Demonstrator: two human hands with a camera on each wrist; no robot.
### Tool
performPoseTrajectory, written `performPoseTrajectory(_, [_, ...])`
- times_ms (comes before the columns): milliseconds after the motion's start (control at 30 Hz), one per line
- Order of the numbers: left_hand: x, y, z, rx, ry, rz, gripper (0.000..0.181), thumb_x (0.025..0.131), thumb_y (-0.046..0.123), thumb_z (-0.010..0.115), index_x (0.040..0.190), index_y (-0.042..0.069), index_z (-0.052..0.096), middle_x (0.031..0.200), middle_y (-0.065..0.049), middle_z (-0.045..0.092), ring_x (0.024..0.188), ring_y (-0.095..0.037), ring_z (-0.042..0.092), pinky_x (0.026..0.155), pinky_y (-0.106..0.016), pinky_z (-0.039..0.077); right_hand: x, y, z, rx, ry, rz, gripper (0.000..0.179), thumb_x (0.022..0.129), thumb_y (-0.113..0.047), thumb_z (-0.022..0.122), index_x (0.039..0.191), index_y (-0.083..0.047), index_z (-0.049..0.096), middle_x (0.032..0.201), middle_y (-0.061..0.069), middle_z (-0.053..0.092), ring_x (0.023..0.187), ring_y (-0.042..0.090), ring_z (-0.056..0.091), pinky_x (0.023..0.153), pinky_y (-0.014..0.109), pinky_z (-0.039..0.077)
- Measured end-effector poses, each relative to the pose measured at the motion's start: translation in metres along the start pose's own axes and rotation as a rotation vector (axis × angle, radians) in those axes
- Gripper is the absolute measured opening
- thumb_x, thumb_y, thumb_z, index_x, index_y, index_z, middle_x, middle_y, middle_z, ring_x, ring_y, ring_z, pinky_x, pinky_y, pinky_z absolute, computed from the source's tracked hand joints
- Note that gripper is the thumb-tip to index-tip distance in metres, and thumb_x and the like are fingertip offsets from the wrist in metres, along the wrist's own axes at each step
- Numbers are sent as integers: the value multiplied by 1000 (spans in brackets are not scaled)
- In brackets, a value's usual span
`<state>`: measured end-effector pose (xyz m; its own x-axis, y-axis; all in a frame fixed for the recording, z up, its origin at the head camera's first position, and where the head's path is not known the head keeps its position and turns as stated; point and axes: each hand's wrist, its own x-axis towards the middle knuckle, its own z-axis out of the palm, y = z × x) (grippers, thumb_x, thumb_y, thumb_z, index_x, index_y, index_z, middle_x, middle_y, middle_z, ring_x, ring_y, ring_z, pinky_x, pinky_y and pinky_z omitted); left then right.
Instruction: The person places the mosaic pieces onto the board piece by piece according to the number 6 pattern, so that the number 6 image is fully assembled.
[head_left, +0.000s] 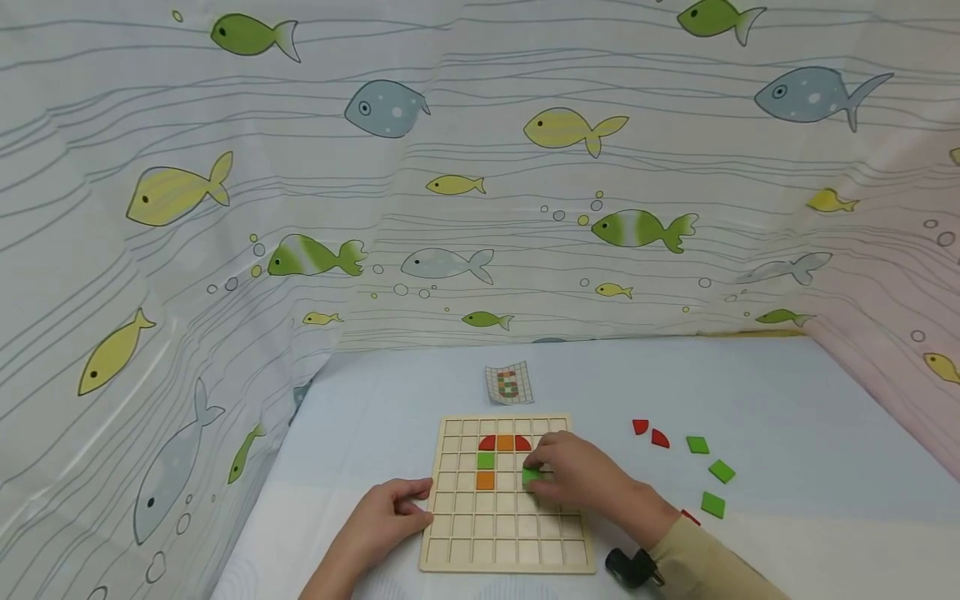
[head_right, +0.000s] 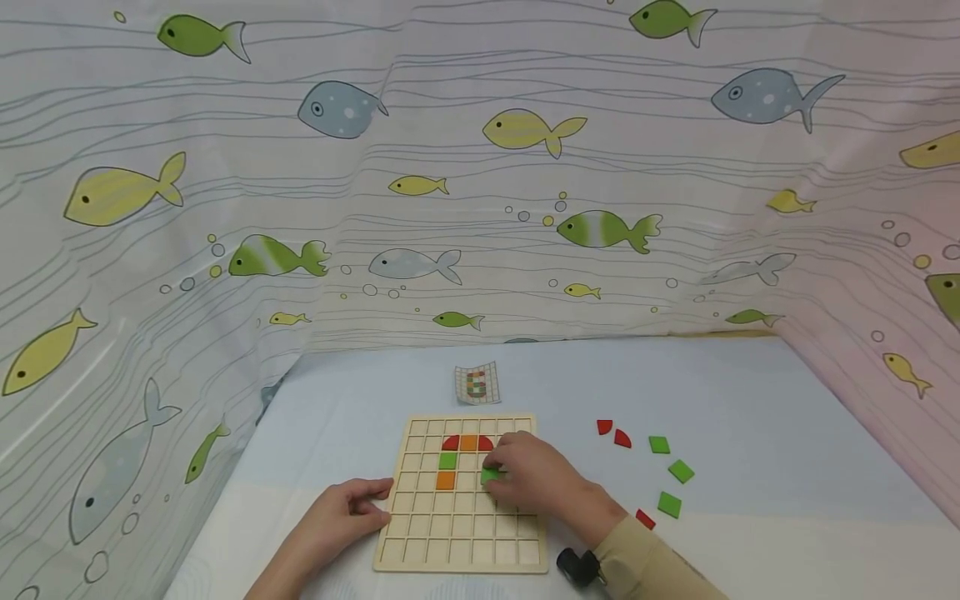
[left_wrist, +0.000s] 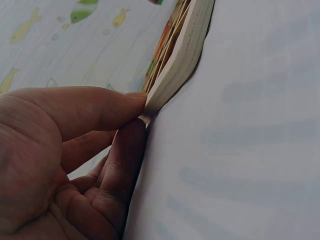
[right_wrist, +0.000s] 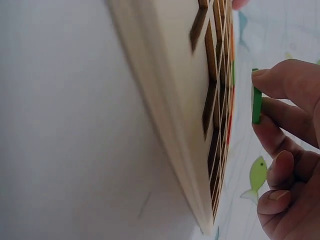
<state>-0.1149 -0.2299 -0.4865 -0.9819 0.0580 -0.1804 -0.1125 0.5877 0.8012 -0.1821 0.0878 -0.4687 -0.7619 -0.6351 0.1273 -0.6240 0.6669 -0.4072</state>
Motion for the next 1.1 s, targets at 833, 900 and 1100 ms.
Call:
performPoseTrajectory(833, [-1, 0, -1, -11, -6, -12, 55, 77, 23, 85, 126, 4, 68, 109, -1, 69, 79, -14, 61, 68, -28, 48, 25, -10, 14, -28, -87, -100, 21, 89, -30, 76, 106, -18, 78, 90, -14, 59, 79, 2, 49, 73, 23, 46])
performPoseTrajectory(900, [-2, 1, 0, -10, -3, -19, 55, 77, 23, 85, 125, 4, 68, 109, -1, 69, 79, -14, 61, 68, -28, 48, 24, -11, 14, -25, -90, -109, 21, 89, -30, 76, 107, -18, 78, 90, -14, 59, 80, 2, 50, 74, 23, 46])
performPoseTrajectory(1100, [-2, 2, -1, -2, 2, -18, 55, 77, 23, 85, 125, 4, 68, 109, -1, 69, 79, -14, 61, 68, -29, 48, 25, -13, 16, -23, -79, -151, 22, 88, -27, 77, 108, -17, 79, 92, -11, 61, 83, 3, 52, 76, 22, 46])
